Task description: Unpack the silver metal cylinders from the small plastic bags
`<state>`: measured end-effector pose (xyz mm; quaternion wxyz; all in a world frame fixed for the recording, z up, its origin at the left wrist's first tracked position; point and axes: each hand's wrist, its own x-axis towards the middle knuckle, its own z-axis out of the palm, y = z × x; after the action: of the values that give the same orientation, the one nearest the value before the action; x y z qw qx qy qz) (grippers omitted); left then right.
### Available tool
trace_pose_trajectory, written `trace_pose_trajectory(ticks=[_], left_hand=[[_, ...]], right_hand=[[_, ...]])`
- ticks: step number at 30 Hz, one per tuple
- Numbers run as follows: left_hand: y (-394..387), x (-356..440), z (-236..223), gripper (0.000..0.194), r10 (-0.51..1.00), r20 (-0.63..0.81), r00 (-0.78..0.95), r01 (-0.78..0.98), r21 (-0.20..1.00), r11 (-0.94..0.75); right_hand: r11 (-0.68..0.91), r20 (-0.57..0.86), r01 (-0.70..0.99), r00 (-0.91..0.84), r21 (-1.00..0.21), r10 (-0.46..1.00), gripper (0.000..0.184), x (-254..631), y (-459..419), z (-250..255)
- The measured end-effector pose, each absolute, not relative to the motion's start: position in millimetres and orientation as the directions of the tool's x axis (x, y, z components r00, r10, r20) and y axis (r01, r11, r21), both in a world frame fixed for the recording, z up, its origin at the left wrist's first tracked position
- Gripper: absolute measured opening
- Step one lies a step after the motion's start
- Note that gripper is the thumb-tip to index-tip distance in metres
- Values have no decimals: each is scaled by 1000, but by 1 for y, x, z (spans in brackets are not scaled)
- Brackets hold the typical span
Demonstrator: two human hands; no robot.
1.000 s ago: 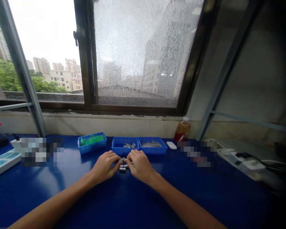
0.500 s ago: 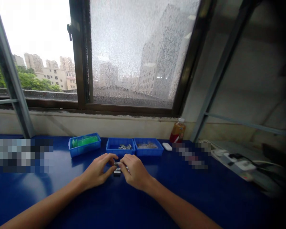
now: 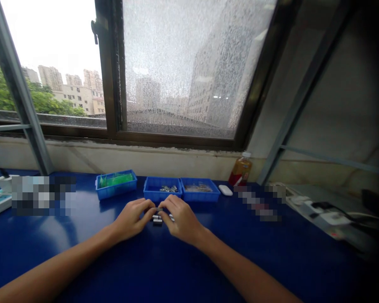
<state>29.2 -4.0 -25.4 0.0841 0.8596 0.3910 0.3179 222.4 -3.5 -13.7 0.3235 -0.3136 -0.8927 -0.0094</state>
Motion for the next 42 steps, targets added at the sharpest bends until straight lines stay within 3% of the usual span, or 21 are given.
trace_pose_trajectory(ticks=[6,10,16,21,25,32,38,42], left_hand=[[6,9,-22,28,780,257,570,726,285,-625],[8,9,-25,24,772,219,597,730,252,-636],[3,21,-31,13,772,258,582,720,278,-636],[6,22,-33,21,777,348,524,706,332,-625],[6,24,-32,27,752,407,519,663,364,-654],[4,29,-32,34,740,401,539,637,381,-670],[4,27,-32,23,749,382,542,583,471,-662],[2,28,-33,19,744,392,542,585,460,-668]], right_hand=[[627,685,748,-340,-218,644,16,246,33,-12],[485,694,852,-230,-194,682,15,255,54,-16],[535,676,826,-294,-176,676,16,248,43,-20],[701,594,689,-491,-183,638,11,237,18,-17],[764,530,627,-602,-151,598,22,224,5,-20],[767,548,635,-608,-98,574,9,220,3,-23],[752,579,642,-560,-149,593,9,221,6,-25],[751,579,635,-549,-181,603,13,222,6,-26]])
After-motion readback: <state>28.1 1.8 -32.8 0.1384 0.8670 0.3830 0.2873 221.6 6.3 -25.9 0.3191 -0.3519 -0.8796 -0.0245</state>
